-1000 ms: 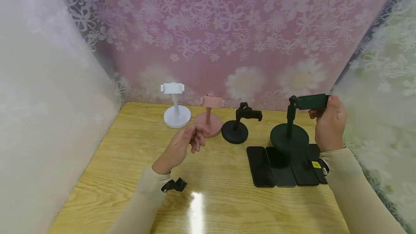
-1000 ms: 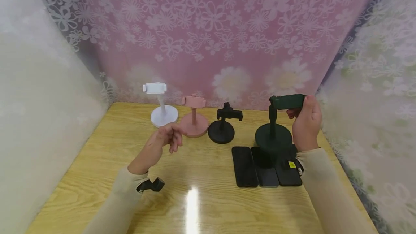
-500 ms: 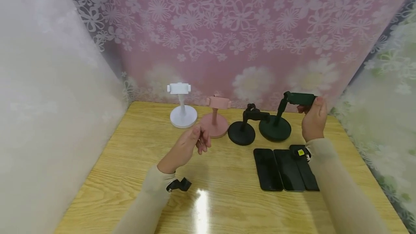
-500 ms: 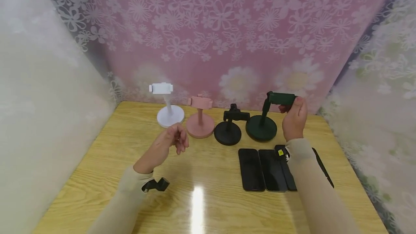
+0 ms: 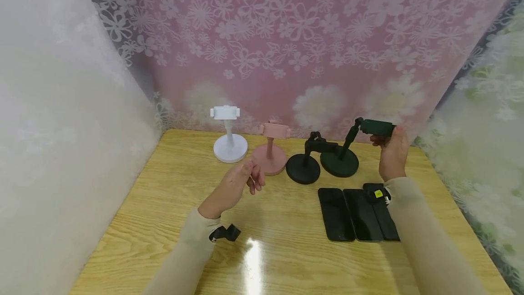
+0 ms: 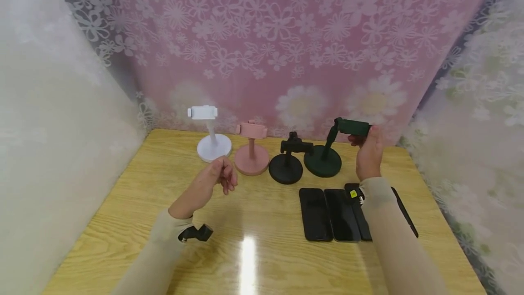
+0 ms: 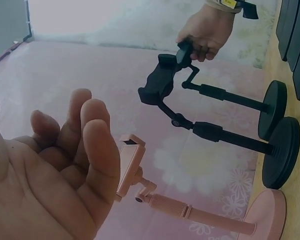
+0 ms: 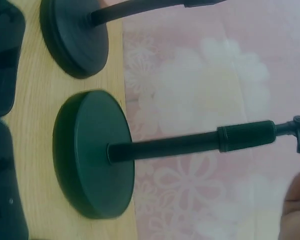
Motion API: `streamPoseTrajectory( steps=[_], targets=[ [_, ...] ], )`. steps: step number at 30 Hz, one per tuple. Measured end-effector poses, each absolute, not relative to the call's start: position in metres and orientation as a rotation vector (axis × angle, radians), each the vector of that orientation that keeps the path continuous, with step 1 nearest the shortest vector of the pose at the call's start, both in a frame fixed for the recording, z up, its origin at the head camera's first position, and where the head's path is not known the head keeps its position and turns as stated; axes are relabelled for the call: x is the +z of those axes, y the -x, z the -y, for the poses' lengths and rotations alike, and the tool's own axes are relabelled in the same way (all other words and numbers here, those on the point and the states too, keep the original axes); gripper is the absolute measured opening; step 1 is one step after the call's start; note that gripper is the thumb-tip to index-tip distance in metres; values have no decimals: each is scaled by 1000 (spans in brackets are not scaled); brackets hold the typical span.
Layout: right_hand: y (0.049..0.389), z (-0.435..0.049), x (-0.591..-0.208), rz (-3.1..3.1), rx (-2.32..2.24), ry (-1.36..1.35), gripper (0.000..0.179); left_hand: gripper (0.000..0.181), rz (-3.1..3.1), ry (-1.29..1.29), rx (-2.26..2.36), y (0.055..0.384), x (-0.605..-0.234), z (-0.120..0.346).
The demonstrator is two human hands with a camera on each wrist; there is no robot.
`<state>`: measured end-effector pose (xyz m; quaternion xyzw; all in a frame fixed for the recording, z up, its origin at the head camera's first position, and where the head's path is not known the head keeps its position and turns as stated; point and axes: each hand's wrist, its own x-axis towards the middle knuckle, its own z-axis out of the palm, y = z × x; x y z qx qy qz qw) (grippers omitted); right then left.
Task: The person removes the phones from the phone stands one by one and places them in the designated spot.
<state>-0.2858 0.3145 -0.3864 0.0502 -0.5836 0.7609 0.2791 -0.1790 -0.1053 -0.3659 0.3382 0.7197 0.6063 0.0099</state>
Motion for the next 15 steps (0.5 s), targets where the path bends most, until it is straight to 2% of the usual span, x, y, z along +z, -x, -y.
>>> streamPoseTrajectory(
  steps=[2,4,8,10,15],
  targets=[
    [279,-317,-385,1650,2029,-113,51,72,-2239,-1033,1920,180,-366,106],
    [268,-319,-382,1723,1971,-43,48,71,-2192,-1018,1999,181,-365,106],
    [241,-319,-374,1694,1853,94,29,65,-2090,-1005,2278,182,-363,110],
    [225,-313,-372,1608,1804,43,24,59,-2116,-1022,2419,180,-361,114],
    [181,-281,-361,1448,1598,-281,21,42,-2336,-1097,2581,177,-358,116]
  ],
)
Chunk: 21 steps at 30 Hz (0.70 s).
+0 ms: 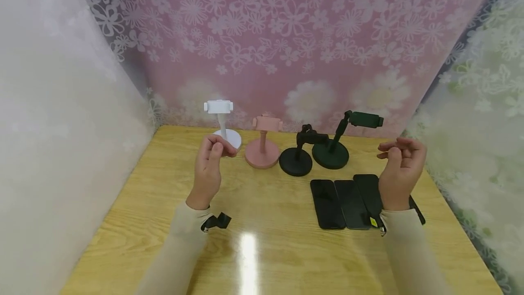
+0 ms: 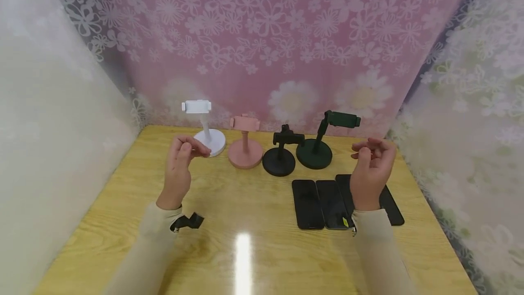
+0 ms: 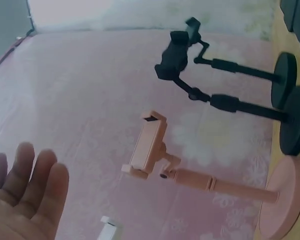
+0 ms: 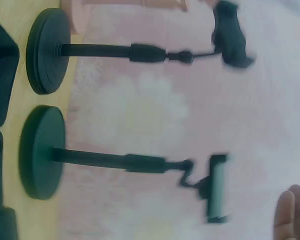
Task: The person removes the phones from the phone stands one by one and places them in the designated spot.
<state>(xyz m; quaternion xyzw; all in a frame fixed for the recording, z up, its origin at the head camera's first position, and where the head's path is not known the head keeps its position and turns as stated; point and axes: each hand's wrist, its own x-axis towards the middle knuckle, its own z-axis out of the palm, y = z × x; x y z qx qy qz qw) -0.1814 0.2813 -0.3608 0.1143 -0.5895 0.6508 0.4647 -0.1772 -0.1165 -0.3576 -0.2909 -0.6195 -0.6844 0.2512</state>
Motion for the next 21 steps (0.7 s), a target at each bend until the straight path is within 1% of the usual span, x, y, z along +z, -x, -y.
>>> streamPoseTrajectory(
  steps=[2,5,8,10,15,18,21],
  targets=[
    [167,-263,-355,1430,1483,-347,22,39,1692,763,-1746,176,-357,118],
    [148,-238,-347,1468,1262,-355,26,35,1780,697,-1454,173,-355,120],
    [137,-222,-344,1535,1045,-375,33,34,1884,615,-1117,168,-351,121],
    [133,-217,-345,1597,911,-405,38,35,1931,586,-981,165,-347,121],
    [129,-214,-354,1838,643,-474,39,37,2025,529,-861,158,-344,123],
    [127,-214,-359,2012,524,-481,40,44,2125,511,-797,157,-344,124],
    [127,-216,-361,2157,453,-482,44,49,2229,547,-719,159,-348,124]
  ],
)
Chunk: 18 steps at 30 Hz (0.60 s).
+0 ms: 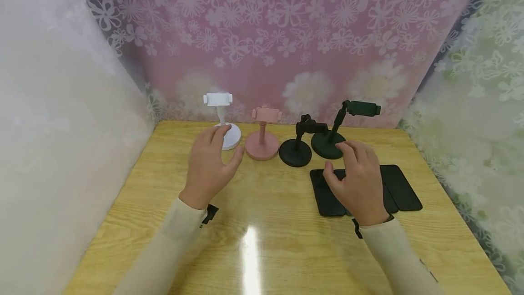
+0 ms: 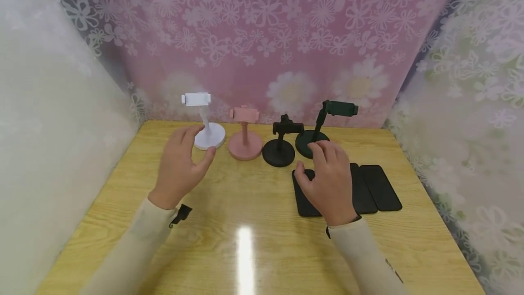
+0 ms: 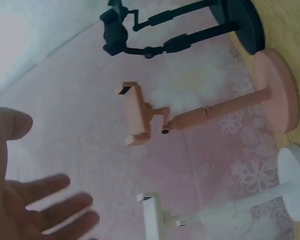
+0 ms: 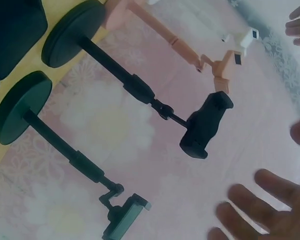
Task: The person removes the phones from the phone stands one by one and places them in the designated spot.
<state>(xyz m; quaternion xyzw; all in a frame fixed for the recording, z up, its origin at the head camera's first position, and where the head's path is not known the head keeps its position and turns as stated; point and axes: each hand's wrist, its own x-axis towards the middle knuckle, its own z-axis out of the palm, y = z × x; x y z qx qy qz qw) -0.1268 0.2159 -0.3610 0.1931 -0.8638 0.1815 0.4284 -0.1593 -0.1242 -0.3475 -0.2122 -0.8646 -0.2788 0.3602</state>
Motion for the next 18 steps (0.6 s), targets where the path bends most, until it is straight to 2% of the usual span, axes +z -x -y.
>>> streamPoseTrajectory(
  steps=[4,6,11,14,18],
  targets=[
    [132,-218,-361,2290,363,-495,48,53,2352,618,-596,166,-353,126],
    [136,-219,-361,2358,315,-497,53,65,2491,621,-525,170,-355,125],
    [137,-217,-365,2667,177,-462,91,99,2834,612,-369,171,-365,122],
    [135,-214,-368,2834,105,-445,107,104,2865,643,-333,171,-370,120],
    [134,-211,-369,2867,79,-455,112,106,2854,651,-307,172,-370,118]
  ],
)
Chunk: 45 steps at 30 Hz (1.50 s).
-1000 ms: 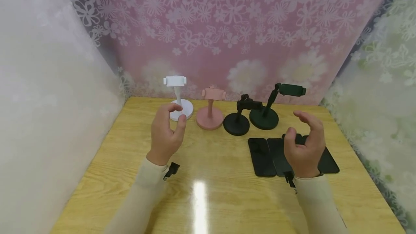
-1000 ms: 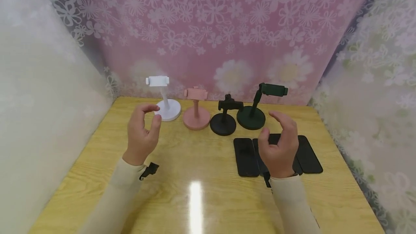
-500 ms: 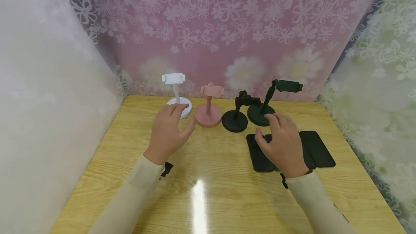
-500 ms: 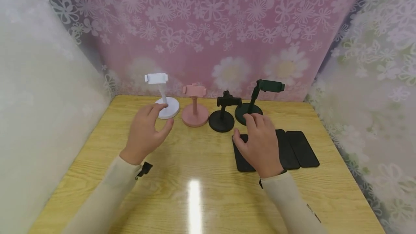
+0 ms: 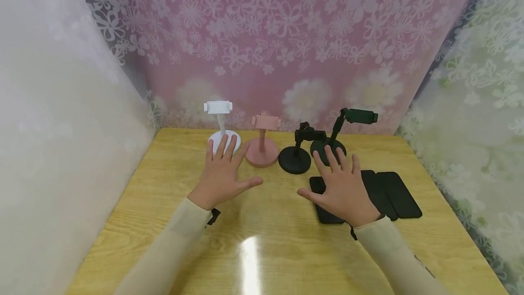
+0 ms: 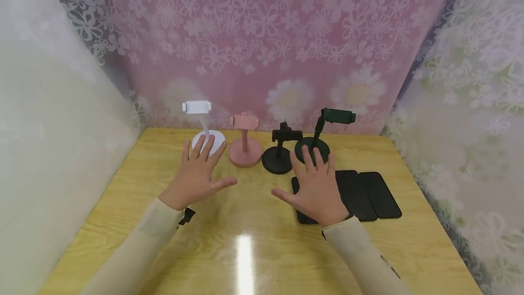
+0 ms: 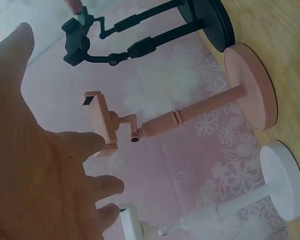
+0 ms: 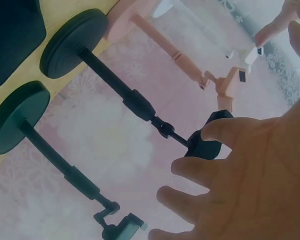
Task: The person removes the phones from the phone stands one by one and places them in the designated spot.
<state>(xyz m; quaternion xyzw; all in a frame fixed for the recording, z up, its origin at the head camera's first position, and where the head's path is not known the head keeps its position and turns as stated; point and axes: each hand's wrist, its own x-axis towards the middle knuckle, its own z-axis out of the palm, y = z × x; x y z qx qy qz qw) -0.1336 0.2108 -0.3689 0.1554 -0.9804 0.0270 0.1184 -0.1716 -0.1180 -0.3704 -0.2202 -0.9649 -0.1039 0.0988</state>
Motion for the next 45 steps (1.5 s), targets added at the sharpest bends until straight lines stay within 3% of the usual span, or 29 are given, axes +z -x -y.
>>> streamPoseTrajectory(
  steps=[25,36,45],
  targets=[
    [126,-194,-387,2875,109,-479,108,104,2850,683,-326,167,-384,116],
    [122,-200,-384,2849,175,-486,98,101,2854,649,-312,170,-378,123],
    [112,-211,-390,2791,195,-304,96,103,2917,549,-345,177,-384,125]
  ],
)
